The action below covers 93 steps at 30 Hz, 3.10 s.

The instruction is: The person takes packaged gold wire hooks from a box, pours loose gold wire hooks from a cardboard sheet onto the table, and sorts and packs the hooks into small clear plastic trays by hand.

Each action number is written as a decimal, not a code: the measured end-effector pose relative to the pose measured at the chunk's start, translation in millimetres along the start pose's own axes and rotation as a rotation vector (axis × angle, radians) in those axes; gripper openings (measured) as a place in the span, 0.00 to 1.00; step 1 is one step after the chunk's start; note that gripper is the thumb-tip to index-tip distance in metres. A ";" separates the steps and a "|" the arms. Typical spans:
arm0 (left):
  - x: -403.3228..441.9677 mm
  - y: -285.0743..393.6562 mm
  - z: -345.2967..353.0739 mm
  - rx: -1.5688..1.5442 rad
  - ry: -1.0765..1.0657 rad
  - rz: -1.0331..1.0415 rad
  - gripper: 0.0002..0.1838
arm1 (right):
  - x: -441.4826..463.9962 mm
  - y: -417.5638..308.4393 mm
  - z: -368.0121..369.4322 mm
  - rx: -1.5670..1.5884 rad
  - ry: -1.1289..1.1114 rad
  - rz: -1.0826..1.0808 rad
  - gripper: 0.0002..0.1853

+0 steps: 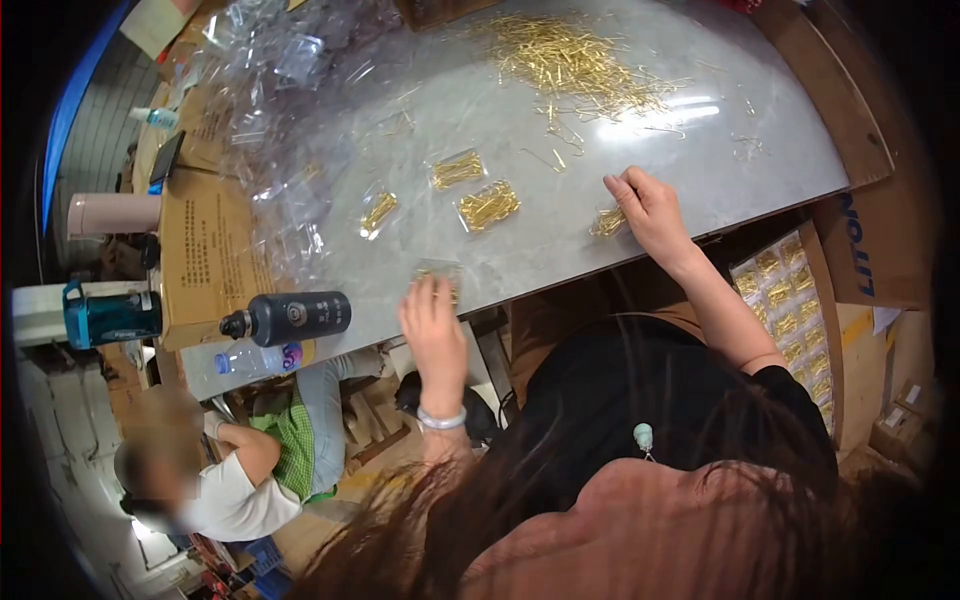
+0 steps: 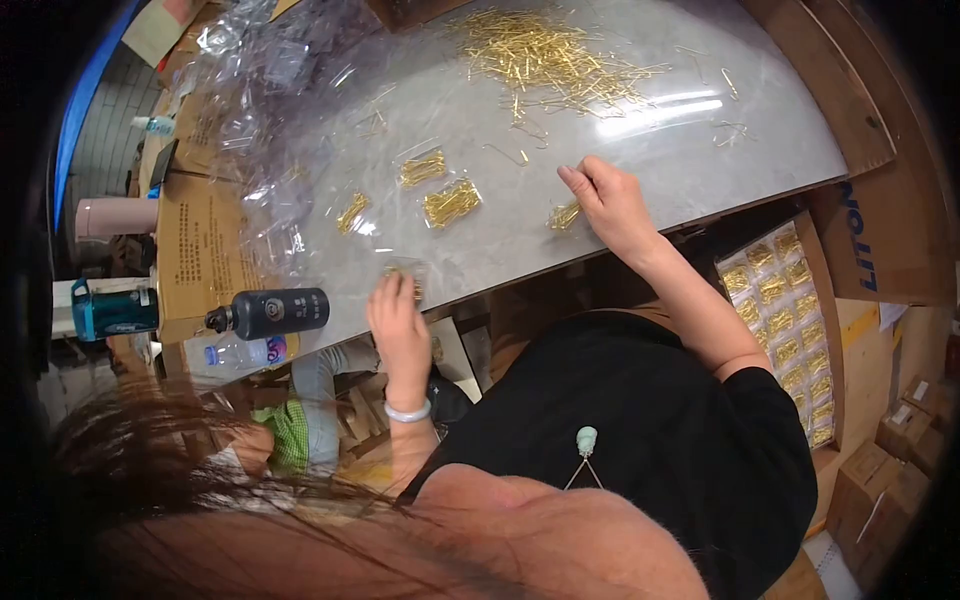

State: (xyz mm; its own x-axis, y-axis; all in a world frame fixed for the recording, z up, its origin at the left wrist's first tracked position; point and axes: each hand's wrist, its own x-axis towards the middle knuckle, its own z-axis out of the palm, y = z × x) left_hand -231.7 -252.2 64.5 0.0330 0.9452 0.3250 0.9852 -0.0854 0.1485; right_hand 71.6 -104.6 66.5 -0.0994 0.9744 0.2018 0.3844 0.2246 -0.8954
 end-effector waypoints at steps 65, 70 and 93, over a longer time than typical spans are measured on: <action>83.3 135.8 56.0 -0.305 -0.117 0.309 0.29 | 14.4 61.6 -104.5 -0.682 0.334 -0.063 0.31; 86.7 127.6 55.8 -0.308 -0.115 0.313 0.30 | 55.3 102.3 -162.8 -1.064 0.161 0.393 0.47; 72.4 103.2 47.4 -0.327 -0.115 0.264 0.30 | 11.5 37.0 -29.9 -0.816 -0.244 -0.315 0.35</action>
State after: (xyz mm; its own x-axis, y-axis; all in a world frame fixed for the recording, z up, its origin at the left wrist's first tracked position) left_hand -119.6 -177.6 59.2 0.3134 0.9047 0.2885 0.8360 -0.4070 0.3681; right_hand 112.2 -84.7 47.6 -0.4658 0.8580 0.2165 0.8281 0.5089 -0.2351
